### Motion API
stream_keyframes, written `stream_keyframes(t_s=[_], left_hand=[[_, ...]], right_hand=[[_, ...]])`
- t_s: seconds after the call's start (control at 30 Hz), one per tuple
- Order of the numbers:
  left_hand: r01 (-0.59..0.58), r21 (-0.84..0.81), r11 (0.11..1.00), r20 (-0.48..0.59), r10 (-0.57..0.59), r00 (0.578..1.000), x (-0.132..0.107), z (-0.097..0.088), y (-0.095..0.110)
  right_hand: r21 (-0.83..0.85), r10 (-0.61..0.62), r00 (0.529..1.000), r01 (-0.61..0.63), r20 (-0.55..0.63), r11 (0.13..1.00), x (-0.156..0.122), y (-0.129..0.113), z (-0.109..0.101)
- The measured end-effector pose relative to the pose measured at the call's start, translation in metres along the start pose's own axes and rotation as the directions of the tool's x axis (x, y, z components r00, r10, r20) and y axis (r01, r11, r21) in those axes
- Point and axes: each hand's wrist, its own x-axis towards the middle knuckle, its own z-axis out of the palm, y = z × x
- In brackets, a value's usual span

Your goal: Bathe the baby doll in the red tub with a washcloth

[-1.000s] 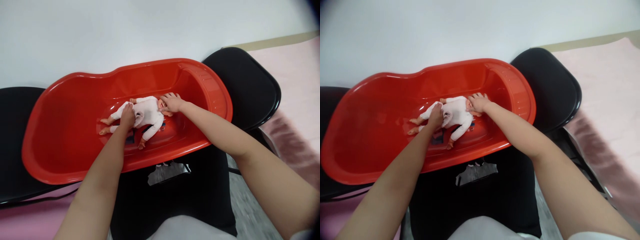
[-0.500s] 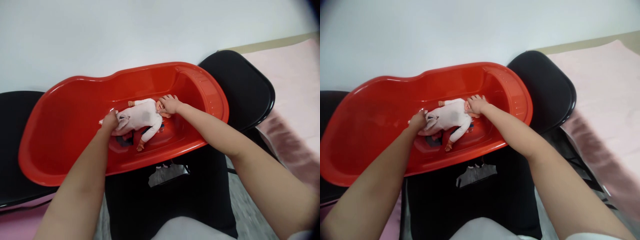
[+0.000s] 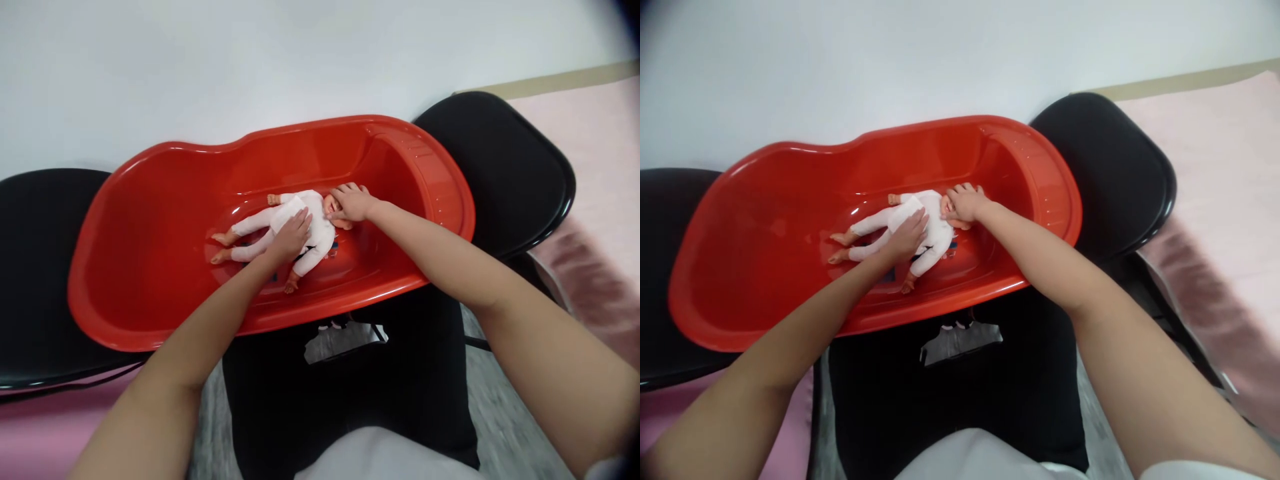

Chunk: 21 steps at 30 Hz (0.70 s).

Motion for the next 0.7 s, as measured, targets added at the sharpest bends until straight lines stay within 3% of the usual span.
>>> stream_keyframes(t_s=[0.13,0.37,0.53,0.7], left_hand=[[-0.131,0.077,0.988,0.069,0.126,0.990,-0.010,0.000,-0.022],[-0.190,0.191,0.963,0.040,0.186,0.982,-0.011,0.005,-0.055],[-0.196,0.313,0.929,0.072,0.183,0.981,-0.019,0.006,-0.073],[-0.129,0.371,0.920,0.128,0.087,0.988,-0.027,0.000,-0.081]], right_hand=[[0.009,-0.009,1.000,0.009,-0.004,1.000,0.001,0.001,0.002],[0.015,-0.003,1.000,0.003,-0.013,1.000,0.001,0.001,0.002],[0.007,0.013,1.000,-0.013,0.001,1.000,-0.002,-0.002,-0.001],[0.016,0.018,1.000,-0.018,0.008,1.000,-0.004,-0.005,-0.004]])
